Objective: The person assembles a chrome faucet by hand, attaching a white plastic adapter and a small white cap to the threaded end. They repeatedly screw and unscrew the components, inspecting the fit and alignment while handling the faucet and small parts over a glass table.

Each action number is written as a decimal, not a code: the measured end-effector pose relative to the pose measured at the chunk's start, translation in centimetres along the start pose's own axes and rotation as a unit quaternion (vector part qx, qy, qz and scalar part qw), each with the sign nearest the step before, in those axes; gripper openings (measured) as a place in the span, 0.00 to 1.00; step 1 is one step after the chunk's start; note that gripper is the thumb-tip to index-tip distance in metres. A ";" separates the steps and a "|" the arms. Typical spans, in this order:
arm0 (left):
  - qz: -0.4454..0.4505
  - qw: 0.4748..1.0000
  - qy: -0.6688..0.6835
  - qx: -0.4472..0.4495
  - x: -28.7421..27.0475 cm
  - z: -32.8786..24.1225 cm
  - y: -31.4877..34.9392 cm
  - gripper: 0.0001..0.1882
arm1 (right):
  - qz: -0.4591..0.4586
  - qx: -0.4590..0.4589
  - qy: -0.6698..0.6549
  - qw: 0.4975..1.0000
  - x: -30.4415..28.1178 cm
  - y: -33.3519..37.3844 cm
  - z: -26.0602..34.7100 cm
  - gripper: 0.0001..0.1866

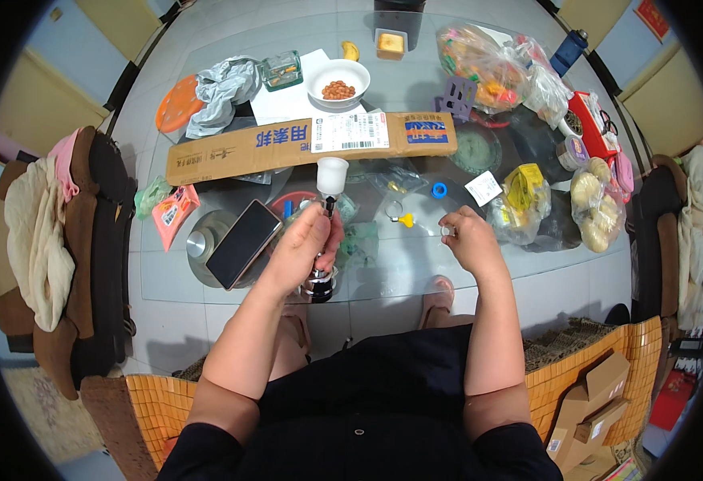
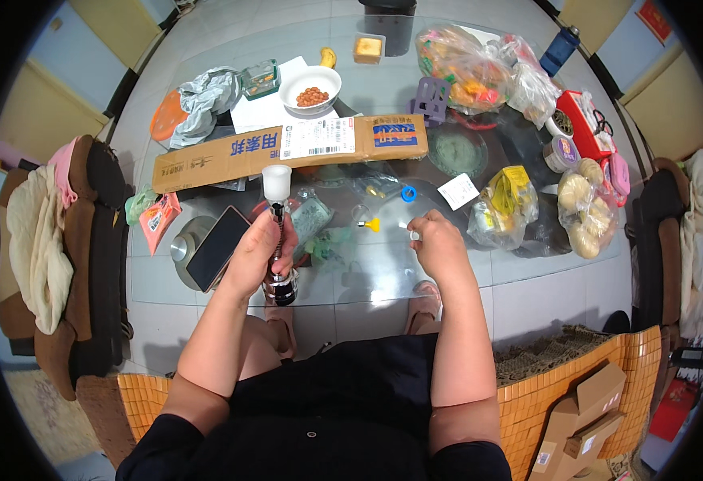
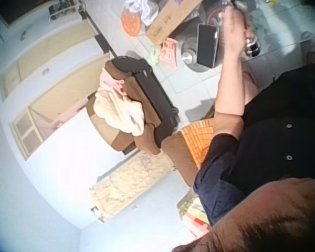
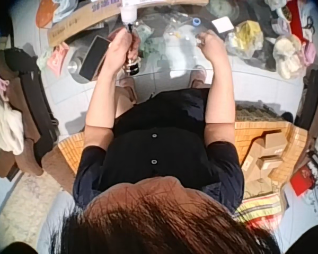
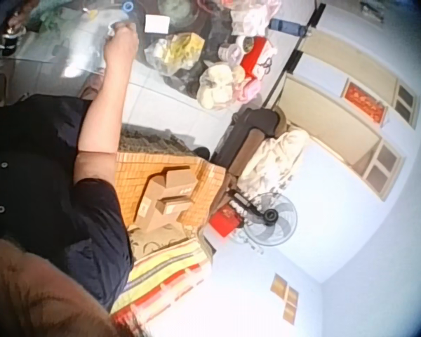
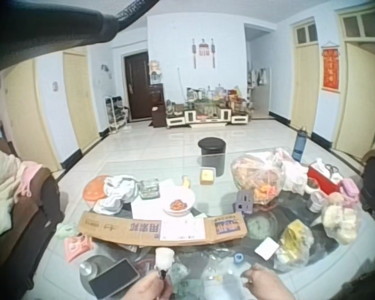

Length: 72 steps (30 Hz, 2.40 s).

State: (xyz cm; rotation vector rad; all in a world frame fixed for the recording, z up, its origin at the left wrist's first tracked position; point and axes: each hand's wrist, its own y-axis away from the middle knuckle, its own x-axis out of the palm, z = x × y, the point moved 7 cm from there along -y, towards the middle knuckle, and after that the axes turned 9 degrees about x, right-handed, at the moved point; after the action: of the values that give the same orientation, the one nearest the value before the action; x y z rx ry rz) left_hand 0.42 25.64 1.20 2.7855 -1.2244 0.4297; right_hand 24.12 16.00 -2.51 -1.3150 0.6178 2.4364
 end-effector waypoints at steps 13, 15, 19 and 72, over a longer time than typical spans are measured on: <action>0.040 0.868 -0.461 0.178 2.2 -2.5 0.9 0.13 | 0.111 -0.148 -0.603 0.776 -3.2 3.3 7.1 0.18; 0.038 0.860 -0.478 0.174 2.4 -2.7 0.7 0.13 | 0.103 -0.154 -0.581 0.793 -3.5 3.6 7.7 0.18; 0.039 0.835 -0.516 0.188 2.4 -2.8 0.7 0.13 | 0.080 -0.167 -0.513 0.838 -3.7 4.0 8.5 0.17; 0.052 0.988 -0.122 0.085 -0.2 -0.3 0.6 0.09 | -0.170 0.033 0.010 0.985 -2.1 -0.5 2.2 0.27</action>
State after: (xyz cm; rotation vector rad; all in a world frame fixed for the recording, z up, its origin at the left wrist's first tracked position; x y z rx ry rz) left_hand -0.19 25.39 1.40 2.9999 -1.4514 0.2103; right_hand 23.90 17.39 0.23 -1.2997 0.4314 2.1128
